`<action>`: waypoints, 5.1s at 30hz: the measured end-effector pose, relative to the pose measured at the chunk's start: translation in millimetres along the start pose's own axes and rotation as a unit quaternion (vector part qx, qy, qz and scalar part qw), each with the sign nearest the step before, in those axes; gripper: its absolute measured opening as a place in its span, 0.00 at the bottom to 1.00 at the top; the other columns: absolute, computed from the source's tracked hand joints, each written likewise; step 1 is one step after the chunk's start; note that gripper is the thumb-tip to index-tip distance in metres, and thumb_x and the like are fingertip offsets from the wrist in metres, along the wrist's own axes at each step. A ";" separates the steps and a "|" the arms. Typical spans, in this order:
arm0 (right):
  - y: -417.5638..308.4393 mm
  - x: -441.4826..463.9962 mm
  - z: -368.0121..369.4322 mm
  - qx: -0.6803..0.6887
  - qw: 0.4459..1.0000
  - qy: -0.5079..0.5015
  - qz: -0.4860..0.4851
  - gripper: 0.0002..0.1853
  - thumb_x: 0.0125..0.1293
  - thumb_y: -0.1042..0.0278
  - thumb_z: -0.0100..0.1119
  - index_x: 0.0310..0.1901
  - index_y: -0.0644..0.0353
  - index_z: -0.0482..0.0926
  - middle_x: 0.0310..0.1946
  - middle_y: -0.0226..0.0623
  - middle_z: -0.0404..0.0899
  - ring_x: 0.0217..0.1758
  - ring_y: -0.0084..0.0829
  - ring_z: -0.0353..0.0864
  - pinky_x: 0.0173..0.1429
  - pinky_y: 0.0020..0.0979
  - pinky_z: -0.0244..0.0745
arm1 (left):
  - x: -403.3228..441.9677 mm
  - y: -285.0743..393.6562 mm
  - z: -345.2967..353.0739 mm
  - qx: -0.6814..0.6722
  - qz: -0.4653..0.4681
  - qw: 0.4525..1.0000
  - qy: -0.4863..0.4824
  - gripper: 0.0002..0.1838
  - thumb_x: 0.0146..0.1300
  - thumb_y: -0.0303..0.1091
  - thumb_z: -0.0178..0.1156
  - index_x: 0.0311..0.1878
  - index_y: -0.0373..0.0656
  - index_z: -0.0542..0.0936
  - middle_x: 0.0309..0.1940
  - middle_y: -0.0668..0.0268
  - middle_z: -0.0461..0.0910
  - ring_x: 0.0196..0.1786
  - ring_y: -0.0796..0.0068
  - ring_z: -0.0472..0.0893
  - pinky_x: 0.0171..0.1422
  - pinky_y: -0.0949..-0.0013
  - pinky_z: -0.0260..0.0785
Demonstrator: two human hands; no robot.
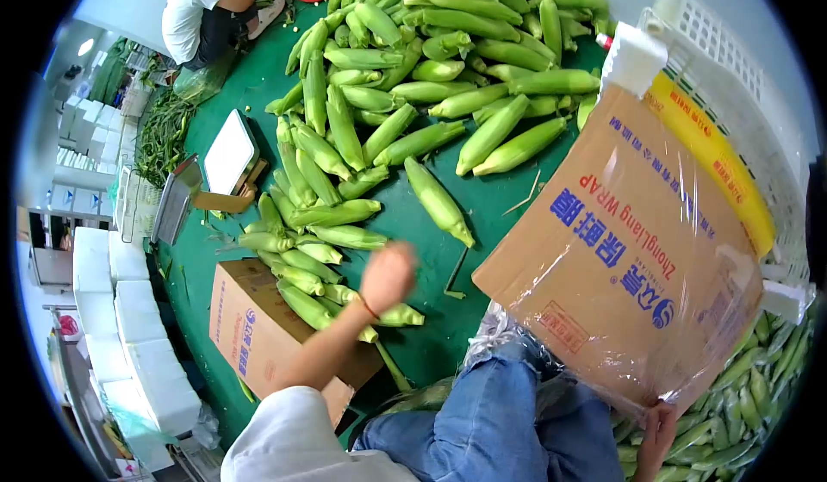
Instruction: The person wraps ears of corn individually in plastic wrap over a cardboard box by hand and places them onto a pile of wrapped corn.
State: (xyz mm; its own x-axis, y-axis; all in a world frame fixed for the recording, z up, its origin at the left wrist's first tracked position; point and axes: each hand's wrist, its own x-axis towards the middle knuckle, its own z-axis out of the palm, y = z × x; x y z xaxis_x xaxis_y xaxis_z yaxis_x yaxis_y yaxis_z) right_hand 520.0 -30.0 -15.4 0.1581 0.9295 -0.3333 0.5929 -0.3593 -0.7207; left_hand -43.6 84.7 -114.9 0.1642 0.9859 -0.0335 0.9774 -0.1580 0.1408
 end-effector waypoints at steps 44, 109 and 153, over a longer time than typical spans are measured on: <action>-101.1 112.3 42.8 -0.199 0.915 0.224 -0.270 0.22 0.62 0.50 0.60 0.49 0.60 0.76 0.48 0.41 0.77 0.50 0.42 0.75 0.56 0.42 0.66 | 56.5 227.7 -70.7 -0.181 0.309 0.922 0.145 0.18 0.52 0.33 0.69 0.46 0.44 0.78 0.53 0.57 0.79 0.57 0.57 0.79 0.62 0.53 0.70; -135.2 52.8 -23.9 0.281 0.861 0.206 -0.371 0.18 0.64 0.66 0.62 0.56 0.57 0.75 0.31 0.34 0.76 0.30 0.33 0.79 0.39 0.37 0.77 | 83.2 234.5 -70.8 -0.682 -0.148 0.644 -0.313 0.31 0.75 0.57 0.41 0.61 0.36 0.73 0.36 0.61 0.83 0.28 0.72 0.82 0.19 0.77 0.70; 9.4 2.1 4.9 0.080 0.991 0.099 -0.046 0.05 0.69 0.76 0.51 0.33 0.63 0.72 0.28 0.30 0.74 0.32 0.20 0.72 0.37 0.22 0.68 | 59.4 130.4 -72.8 -0.313 0.324 0.880 0.151 0.07 0.55 0.24 0.56 0.38 0.42 0.76 0.35 0.62 0.79 0.39 0.58 0.79 0.45 0.59 0.73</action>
State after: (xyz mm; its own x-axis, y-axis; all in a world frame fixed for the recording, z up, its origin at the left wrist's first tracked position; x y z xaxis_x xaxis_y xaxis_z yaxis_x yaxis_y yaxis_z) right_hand 522.1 -31.8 -25.9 0.2713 0.9511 -0.1476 0.4808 -0.2668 -0.8352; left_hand 83.9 126.7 -26.5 0.5247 0.6844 0.5063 0.4111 -0.7245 0.5532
